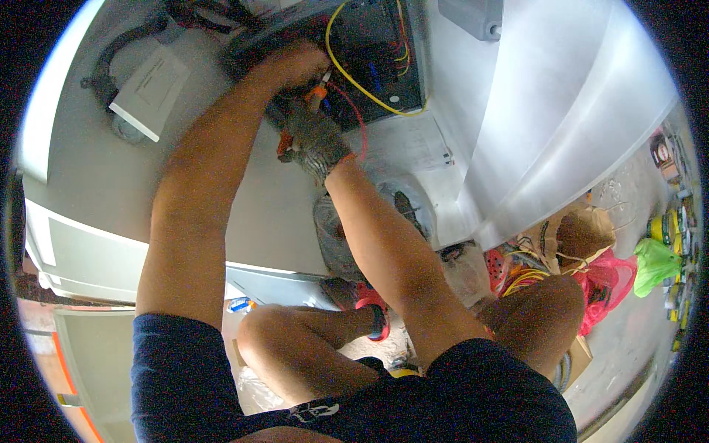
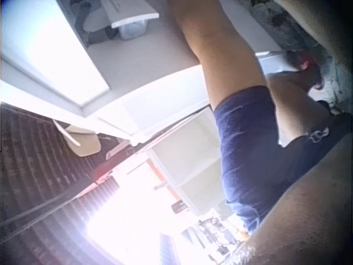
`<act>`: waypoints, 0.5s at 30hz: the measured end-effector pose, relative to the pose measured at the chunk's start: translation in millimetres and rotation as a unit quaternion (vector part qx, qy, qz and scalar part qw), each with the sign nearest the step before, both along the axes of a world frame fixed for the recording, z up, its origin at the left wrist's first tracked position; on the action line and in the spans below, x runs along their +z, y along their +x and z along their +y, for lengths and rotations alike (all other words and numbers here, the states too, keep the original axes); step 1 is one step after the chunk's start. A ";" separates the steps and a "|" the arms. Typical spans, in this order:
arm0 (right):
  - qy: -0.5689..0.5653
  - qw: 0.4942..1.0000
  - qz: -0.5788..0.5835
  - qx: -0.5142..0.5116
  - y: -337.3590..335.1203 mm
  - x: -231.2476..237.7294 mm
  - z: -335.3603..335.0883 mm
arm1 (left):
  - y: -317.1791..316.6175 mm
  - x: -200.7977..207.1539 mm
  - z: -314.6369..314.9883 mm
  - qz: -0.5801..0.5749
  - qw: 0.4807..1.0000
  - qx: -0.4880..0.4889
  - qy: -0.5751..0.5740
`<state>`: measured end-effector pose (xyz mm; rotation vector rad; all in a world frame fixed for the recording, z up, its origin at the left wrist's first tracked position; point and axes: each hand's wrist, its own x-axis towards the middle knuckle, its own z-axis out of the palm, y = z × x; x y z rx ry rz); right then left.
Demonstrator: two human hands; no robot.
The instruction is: The person is wiring and connecting various electrical wires into a circuit breaker box or electrical panel.
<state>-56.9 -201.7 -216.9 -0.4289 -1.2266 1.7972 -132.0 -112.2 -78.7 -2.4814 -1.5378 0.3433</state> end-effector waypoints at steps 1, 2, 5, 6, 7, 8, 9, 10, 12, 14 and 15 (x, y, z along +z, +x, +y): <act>-0.013 1.000 0.016 0.002 -1.0 -1.8 -1.6 | 0.7 -0.2 0.5 0.004 1.000 0.006 -0.011; -0.025 0.999 0.031 0.003 -2.9 -1.5 -3.5 | 0.7 -0.4 0.3 0.001 1.000 0.001 -0.006; 0.048 0.993 0.032 -0.106 -6.4 6.4 -17.7 | 2.7 -0.8 -0.6 0.000 0.999 0.040 -0.011; -0.108 0.985 0.116 -0.070 -7.8 11.8 -21.6 | 3.0 -1.4 -1.6 0.015 1.000 0.027 0.005; -0.244 0.946 0.209 -0.036 -10.8 19.0 -23.3 | 2.7 -0.8 -2.2 0.021 0.999 0.020 0.022; -0.259 0.945 0.196 -0.031 -12.9 25.0 -25.5 | 2.5 -0.7 -2.5 0.030 0.999 0.014 0.022; -0.311 0.921 0.235 -0.025 -15.2 30.1 -29.0 | 1.2 -1.4 -4.7 0.025 0.999 0.003 0.026; -0.380 0.888 0.258 -0.022 -17.1 34.6 -30.5 | 0.7 -1.3 -5.2 0.019 0.999 -0.005 0.026; -0.370 0.890 0.264 0.036 -12.6 35.8 -31.7 | -0.4 -0.8 -7.0 0.031 0.999 -0.018 0.037; -0.379 0.885 0.254 0.091 -12.8 32.1 -30.9 | 1.3 -1.2 -8.7 0.041 0.998 -0.028 0.043; -0.391 0.874 0.285 0.049 -17.5 29.7 -30.1 | 4.3 -3.0 -10.4 -0.024 0.999 0.007 0.040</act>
